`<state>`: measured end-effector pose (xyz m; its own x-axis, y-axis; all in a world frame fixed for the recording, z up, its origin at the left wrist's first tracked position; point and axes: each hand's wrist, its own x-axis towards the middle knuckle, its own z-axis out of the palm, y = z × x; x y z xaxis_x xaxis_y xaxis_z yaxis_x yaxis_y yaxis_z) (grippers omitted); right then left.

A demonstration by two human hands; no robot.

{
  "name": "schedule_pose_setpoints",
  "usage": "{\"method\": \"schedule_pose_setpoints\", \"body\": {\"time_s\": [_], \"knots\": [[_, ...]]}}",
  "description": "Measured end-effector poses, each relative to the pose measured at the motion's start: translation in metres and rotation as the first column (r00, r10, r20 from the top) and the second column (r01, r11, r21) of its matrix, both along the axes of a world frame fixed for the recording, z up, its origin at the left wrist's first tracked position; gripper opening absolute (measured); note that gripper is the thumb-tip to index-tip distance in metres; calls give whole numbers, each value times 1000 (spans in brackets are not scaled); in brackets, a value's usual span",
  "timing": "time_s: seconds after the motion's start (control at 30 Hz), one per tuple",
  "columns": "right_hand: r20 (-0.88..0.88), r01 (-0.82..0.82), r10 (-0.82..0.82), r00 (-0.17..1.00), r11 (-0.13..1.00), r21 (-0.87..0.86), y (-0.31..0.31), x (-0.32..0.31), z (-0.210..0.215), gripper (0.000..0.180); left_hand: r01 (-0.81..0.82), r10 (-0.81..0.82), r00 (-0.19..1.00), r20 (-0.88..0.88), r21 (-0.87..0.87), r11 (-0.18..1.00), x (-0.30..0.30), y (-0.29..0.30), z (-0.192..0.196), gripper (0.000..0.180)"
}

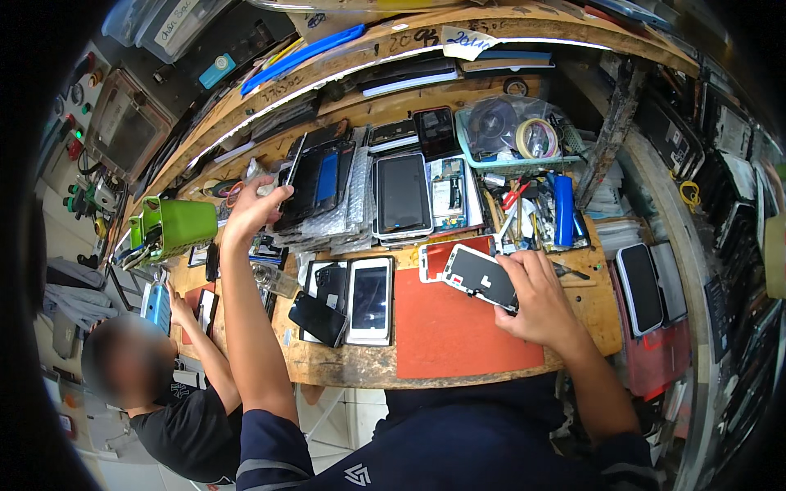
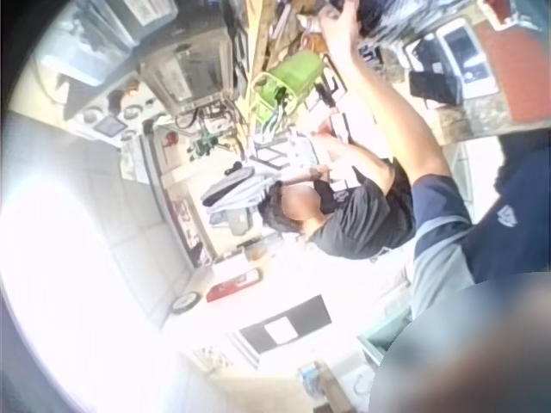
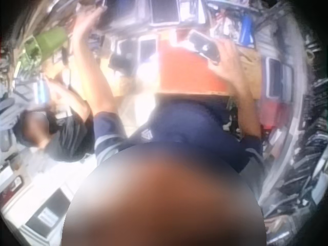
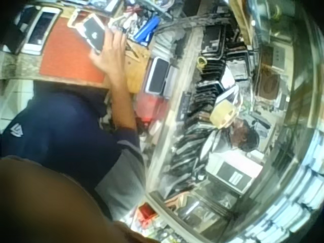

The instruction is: The person disassembles and reassembles several smartphones on a cluttered workbench. They remove back covers, disconnect internal components, and use a screwdriver to remove screws. The person handles multiple phones and parts, including batteries and screens, while another person works nearby.

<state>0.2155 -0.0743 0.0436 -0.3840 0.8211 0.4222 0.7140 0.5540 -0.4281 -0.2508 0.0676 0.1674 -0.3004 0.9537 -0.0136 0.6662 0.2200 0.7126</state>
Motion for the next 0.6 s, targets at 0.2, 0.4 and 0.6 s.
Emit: {"method": "schedule_pose_setpoints", "body": {"time_s": [0.2, 0.4, 0.6], "knots": [[-26, 21, -21, 999, 1000, -22, -5, 5, -3, 73, 32, -30, 998, 57, -24, 999, -1, 2, 2, 90], [-36, 55, -56, 998, 998, -15, -10, 15, -7, 75, 34, -35, 981, 190, 5, 999, -7, 1, 1, 84], [-57, 66, -67, 996, 998, -11, -9, 19, -9, 77, 13, -14, 1000, 19, 51, 999, 5, -5, 1, 91]]}}
